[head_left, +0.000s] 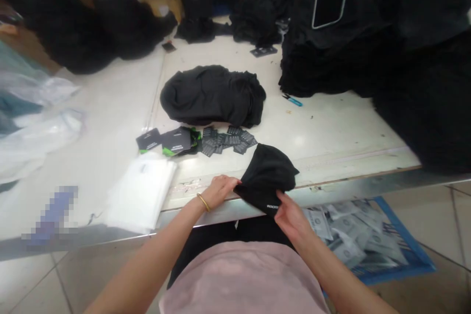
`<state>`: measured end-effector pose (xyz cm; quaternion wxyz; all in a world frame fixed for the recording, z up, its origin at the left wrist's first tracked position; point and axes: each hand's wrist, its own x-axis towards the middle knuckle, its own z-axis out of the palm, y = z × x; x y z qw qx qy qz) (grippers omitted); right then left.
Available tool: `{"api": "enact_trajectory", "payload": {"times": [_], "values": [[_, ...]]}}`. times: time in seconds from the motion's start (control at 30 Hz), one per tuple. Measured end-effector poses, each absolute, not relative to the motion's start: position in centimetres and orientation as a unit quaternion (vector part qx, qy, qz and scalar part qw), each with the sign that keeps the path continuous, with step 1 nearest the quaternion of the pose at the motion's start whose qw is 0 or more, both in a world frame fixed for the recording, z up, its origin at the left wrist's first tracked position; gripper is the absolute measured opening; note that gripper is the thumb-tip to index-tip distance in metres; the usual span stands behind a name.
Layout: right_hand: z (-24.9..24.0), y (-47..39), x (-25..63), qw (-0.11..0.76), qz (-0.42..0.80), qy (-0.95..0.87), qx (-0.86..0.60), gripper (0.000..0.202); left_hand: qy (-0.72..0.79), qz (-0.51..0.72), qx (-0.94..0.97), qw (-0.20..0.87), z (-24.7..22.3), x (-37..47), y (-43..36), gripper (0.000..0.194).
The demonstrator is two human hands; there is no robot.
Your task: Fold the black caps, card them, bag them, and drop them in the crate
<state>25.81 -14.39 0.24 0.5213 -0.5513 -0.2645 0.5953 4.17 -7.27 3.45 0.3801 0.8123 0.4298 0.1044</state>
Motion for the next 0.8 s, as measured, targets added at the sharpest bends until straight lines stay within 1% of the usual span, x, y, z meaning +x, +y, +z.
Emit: {"api": "enact_trajectory", "payload": {"times": [0.07, 0.13, 0.2, 0.23, 0.3, 0.37, 0.4, 0.47, 0.53, 0.57, 0.6, 0.67, 0.73, 0.8], "values": [[-0.1, -13.8, 26.3, 0.528, 0.596, -0.241, -0.555, 0.021, 0.461, 0.11, 0.811, 0.342, 2.9, 4.8, -8.3, 0.039], [0.0, -13.7, 26.5, 0.512, 0.607, -0.219, -0.567, 0.026, 0.509, 0.113, 0.801, 0.293, 2.3, 5.9, -9.0, 0.041], [0.6, -14.4, 26.9, 0.5, 0.559, -0.231, -0.62, 0.037, 0.562, 0.131, 0.779, 0.246, 2.0, 7.1, -9.6, 0.037], [0.9, -14.9, 27.1, 0.498, 0.499, -0.269, -0.656, 0.043, 0.579, 0.148, 0.771, 0.221, 2.0, 7.8, -9.7, 0.037], [1.5, -15.9, 27.7, 0.479, 0.343, -0.42, -0.691, 0.056, 0.556, 0.18, 0.792, 0.174, 2.6, 8.9, -9.6, 0.046], [1.6, -16.6, 28.1, 0.417, 0.233, -0.601, -0.641, 0.065, 0.46, 0.175, 0.856, 0.156, 3.5, 9.7, -8.8, 0.057], [1.5, -16.6, 28.3, 0.374, 0.216, -0.672, -0.602, 0.064, 0.412, 0.156, 0.883, 0.165, 3.9, 10.0, -8.2, 0.06], [1.3, -16.1, 28.6, 0.319, 0.229, -0.736, -0.552, 0.054, 0.374, 0.111, 0.895, 0.216, 4.4, 10.1, -6.5, 0.056], [1.3, -15.2, 28.8, 0.317, 0.29, -0.703, -0.566, 0.042, 0.406, 0.091, 0.858, 0.3, 4.5, 9.5, -4.9, 0.042], [1.5, -14.6, 28.9, 0.331, 0.346, -0.651, -0.589, 0.038, 0.423, 0.094, 0.832, 0.347, 4.3, 9.1, -4.2, 0.037], [1.8, -14.1, 28.9, 0.354, 0.416, -0.569, -0.614, 0.036, 0.431, 0.102, 0.806, 0.392, 4.1, 8.7, -3.8, 0.038], [2.2, -13.2, 28.6, 0.396, 0.549, -0.366, -0.639, 0.034, 0.432, 0.121, 0.772, 0.45, 3.6, 8.2, -3.4, 0.05], [2.6, -12.6, 28.1, 0.415, 0.615, -0.22, -0.634, 0.033, 0.47, 0.119, 0.762, 0.429, 3.0, 8.7, -3.5, 0.05], [2.7, -12.4, 27.5, 0.417, 0.631, -0.182, -0.629, 0.037, 0.55, 0.092, 0.755, 0.344, 2.6, 9.9, -3.6, 0.047]]}}
